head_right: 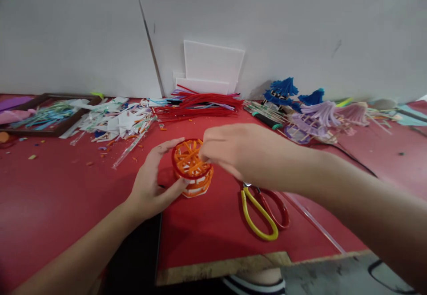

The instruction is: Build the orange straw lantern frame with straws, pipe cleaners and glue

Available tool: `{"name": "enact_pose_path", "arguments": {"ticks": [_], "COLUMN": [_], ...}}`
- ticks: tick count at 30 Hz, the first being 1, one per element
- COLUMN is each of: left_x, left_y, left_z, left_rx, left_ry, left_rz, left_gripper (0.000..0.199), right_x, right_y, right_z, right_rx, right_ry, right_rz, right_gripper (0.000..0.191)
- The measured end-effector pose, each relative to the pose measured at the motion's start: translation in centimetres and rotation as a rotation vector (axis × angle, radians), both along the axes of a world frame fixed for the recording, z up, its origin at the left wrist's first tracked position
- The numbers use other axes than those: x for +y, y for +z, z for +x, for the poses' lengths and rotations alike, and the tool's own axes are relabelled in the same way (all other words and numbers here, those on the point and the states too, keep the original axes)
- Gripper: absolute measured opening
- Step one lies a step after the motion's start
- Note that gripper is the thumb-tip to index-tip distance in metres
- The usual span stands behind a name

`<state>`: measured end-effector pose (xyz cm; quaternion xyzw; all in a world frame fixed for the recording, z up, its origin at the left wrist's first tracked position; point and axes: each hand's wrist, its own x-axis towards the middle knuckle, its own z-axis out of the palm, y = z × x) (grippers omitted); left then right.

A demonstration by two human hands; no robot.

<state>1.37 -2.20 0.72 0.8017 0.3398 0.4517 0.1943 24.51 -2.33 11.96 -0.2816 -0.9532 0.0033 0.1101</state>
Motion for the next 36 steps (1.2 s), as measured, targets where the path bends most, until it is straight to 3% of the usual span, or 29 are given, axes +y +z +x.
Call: {"name": "enact_pose_path", "arguments": {"ticks": [2,6,9,13,15,17,20,24,29,36], "left_x": [0.1,0.3,0.4,0.4,0.2,-0.2,-0.9,-1.2,-0.8,-0.7], "left_y": [0.0,-0.6,-1.0,-0.4,0.3,0.9,1.5,1.7,1.3,1.1], "left_z": [-0.1,-0.2,0.1,0.5,0.6,0.7,0.6,0.6,0.6,0.7], "left_rx": [-0.006,-0.140,-0.264,-0.408,-0.456,-0.411,-0.193,-0.024,-0.039,-0.161], "left_ry": [-0.105,-0.318,-0.246,-0.011,0.105,0.117,0.027,0.032,0.072,0.140], "left_rz": [-0.024,-0.237,-0.391,-0.559,-0.530,-0.456,-0.326,-0.136,-0.183,-0.333], "left_gripper": [0.063,0.063,0.056,0.040,0.022,0.004,0.023,0.019,0.010,0.019], "right_x": [0.7,1.5,1.7,2.1,2.4,2.6,2.7,2.8,3.3,3.3], "right_y": [0.4,0.6,0.3,0.1,0.2,0.4,0.7,0.4,0.1,0.5], "right_z": [0.6,0.7,-0.3,-1.5,-1.8,-1.8,-1.7,-1.9,-2.1,-1.4], "right_rx": [0.046,0.091,0.033,-0.025,-0.025,-0.005,0.011,-0.009,0.036,0.036], "right_ry": [0.027,0.034,0.060,0.064,0.059,0.050,0.048,0.109,0.092,-0.006], "right_rz": [0.030,0.117,0.204,0.303,0.311,0.282,0.210,0.162,0.079,0.038], "right_gripper": [0.025,0.025,0.029,0.030,0.028,0.029,0.032,0.031,0.029,0.021]}}
